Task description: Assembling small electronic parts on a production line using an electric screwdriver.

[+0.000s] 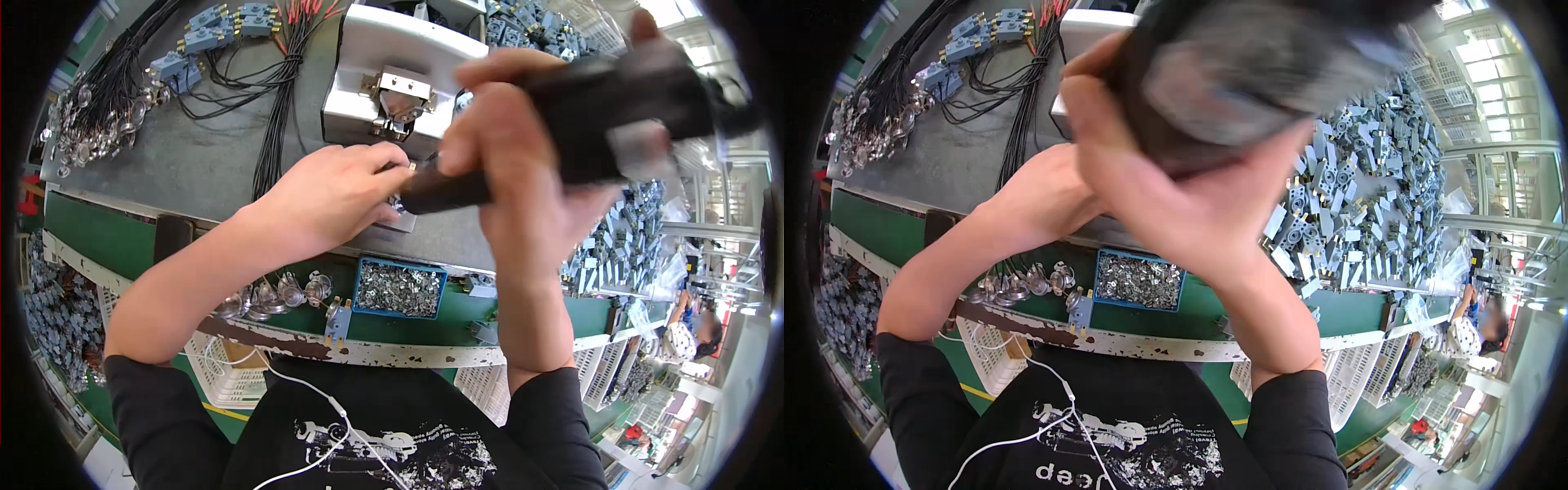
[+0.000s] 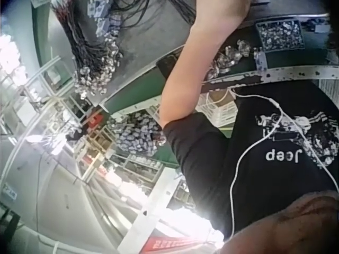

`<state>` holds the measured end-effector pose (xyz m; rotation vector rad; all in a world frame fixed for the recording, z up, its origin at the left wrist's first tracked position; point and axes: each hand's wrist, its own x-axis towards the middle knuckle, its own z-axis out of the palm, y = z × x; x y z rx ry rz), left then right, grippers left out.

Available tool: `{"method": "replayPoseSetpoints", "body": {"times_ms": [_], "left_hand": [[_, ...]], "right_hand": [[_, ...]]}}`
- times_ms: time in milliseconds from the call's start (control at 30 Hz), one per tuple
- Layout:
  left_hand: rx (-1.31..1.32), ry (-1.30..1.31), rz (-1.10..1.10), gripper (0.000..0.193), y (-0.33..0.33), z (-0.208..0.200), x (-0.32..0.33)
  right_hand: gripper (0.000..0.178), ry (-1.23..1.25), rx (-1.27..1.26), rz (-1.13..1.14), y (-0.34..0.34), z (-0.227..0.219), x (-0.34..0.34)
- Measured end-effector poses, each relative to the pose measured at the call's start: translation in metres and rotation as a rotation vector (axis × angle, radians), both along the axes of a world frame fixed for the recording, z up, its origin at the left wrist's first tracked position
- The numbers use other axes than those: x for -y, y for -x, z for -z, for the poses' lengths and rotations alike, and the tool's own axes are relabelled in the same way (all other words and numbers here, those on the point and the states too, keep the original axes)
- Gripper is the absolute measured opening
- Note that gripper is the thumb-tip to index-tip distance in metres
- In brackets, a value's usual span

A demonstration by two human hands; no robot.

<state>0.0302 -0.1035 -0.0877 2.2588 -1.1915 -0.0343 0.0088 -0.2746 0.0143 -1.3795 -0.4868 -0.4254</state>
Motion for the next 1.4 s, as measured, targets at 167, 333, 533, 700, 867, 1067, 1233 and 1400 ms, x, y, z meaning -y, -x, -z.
{"method": "replayPoseSetpoints", "body": {"times_ms": [167, 333, 533, 700, 867, 1067, 1233, 1400], "left_hand": [[-0.023, -0.055, 0.014, 0.036, 0.015, -0.037, -0.016], [0.078, -0.056, 0.002, 0.043, 0.016, -0.039, -0.019], [0.079, 0.548, -0.812, 0.042, -0.08, -0.063, -0.127], [0.2, 0.369, -0.667, 0.027, -0.064, -0.067, -0.124], [0.044, -0.283, -0.102, 0.011, 0.027, -0.059, -0.076], [0.123, -0.425, 0.084, 0.005, 0.035, -0.04, -0.055], [0.136, -0.178, 0.115, 0.007, 0.035, -0.038, -0.054], [0.01, -0.436, 0.239, 0.007, 0.033, -0.032, -0.06]], "right_hand": [[0.052, 0.006, 0.035, -0.125, -0.007, -0.04, 0.074], [0.091, 0.428, 0.543, 0.75, -0.025, -0.011, 0.095], [0.031, 1.492, -0.17, 0.728, -0.009, 0.082, 0.175], [0.033, 1.614, -0.153, 0.618, -0.013, 0.092, 0.188], [0.038, 0.764, -0.268, 0.379, 0.007, 0.055, 0.115], [0.053, 0.827, 0.175, 0.028, 0.009, 0.045, 0.048], [0.05, 0.946, 0.28, 0.042, 0.017, 0.101, 0.055], [0.043, 1.095, 0.227, -0.023, 0.024, 0.097, 0.046]]}}
